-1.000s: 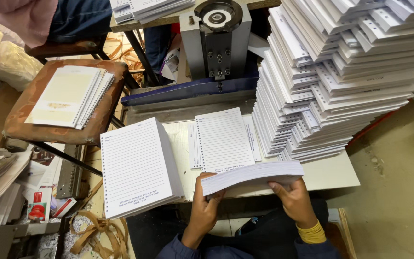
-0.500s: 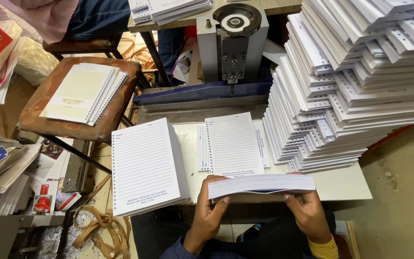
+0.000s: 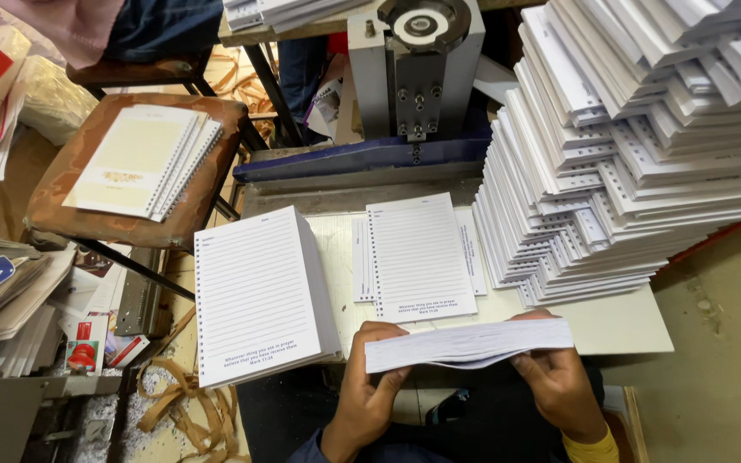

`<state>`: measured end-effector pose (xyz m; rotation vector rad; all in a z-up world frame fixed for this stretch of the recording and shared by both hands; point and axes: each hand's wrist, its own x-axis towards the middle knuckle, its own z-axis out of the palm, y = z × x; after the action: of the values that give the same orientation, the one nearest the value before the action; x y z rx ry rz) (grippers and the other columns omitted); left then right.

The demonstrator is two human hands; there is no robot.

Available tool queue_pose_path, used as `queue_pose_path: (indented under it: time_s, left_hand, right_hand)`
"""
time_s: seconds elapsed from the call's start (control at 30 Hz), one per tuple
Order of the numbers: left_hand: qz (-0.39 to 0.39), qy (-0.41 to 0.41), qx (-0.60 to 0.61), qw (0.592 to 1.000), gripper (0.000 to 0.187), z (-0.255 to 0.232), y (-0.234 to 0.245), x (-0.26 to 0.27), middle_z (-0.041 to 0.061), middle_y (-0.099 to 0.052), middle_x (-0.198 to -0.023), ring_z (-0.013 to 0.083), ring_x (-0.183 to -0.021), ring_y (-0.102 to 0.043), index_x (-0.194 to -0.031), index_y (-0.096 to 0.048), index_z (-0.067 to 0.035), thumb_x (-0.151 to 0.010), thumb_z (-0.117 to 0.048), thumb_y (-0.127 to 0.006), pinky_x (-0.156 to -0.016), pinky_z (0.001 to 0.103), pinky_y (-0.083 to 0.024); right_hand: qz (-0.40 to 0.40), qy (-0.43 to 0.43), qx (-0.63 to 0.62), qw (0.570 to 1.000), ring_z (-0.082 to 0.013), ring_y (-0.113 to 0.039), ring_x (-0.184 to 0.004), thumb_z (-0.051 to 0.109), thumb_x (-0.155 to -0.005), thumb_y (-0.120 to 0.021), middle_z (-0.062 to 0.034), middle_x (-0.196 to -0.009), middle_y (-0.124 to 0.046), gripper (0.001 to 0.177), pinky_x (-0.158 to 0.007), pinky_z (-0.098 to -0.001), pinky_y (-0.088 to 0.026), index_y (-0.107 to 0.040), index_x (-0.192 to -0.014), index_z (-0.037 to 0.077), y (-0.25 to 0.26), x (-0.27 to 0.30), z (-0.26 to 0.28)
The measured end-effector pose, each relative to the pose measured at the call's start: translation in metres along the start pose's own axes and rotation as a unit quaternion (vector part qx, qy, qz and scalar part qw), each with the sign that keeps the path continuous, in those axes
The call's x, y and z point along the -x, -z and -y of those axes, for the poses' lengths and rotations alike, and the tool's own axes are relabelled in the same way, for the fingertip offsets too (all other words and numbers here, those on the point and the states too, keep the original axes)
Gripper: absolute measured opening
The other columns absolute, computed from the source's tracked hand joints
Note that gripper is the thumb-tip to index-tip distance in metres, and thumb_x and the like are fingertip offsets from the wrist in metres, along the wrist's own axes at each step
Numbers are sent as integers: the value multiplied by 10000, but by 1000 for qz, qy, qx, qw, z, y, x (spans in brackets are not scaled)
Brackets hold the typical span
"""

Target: The person sits and repeatedly picks up stacks of lined paper, flips through the pages by hand, and places them back on a pile on the table. The person handles the papers one stack at a time, checking the contents before stacking them.

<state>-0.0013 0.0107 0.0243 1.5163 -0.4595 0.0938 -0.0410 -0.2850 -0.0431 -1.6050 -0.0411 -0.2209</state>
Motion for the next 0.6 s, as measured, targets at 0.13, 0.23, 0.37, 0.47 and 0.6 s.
queue_pose_path:
  time_s: [0.13,0.23,0.37,0.47,0.6]
  left_hand:
    - [21,6,-26,999,315,27,10,6,162,-629,-1259,292,-1190,-642,-1304,-590,-8,-992,-51,-605,-1062,383,-508]
    - [40,36,-56,997,289,22,15,14,139,-621,-1182,271,-1077,-643,-1276,-574,-19,-998,-83,-619,-959,367,-513]
    - [49,34,-62,996,353,24,19,11,153,-626,-1279,284,-1207,-633,-1340,-573,-27,-988,-44,-581,-1060,377,-497]
    - [79,83,-82,990,413,34,29,10,116,-627,-1348,251,-1245,-628,-1398,-543,-71,-990,-75,-606,-1082,358,-482]
    - [82,54,-102,990,420,37,32,13,142,-673,-1322,283,-1264,-654,-1348,-608,-22,-944,23,-504,-1102,369,-489]
  right_hand:
    - [-23,-76,-4,997,-211,-666,-1145,71,-966,-693,-102,-1318,-655,540,-1044,-331,-542,-561,-1489,44,2,9,-47]
    - [-49,-137,-30,989,-296,-748,-1264,23,-935,-706,-173,-1337,-751,604,-1137,-409,-592,-555,-1520,14,-2,14,-27]
    - [20,-73,-6,997,-252,-627,-1344,75,-959,-688,-140,-1398,-640,505,-1169,-353,-499,-572,-1448,22,-5,8,-11]
    - [42,-94,-20,994,-225,-624,-1266,65,-948,-688,-122,-1417,-647,530,-1093,-339,-505,-579,-1466,35,-10,-3,-2]
    - [33,-76,104,991,-237,-675,-1320,141,-973,-688,-102,-1355,-728,444,-1168,-362,-507,-644,-1410,71,0,0,-22]
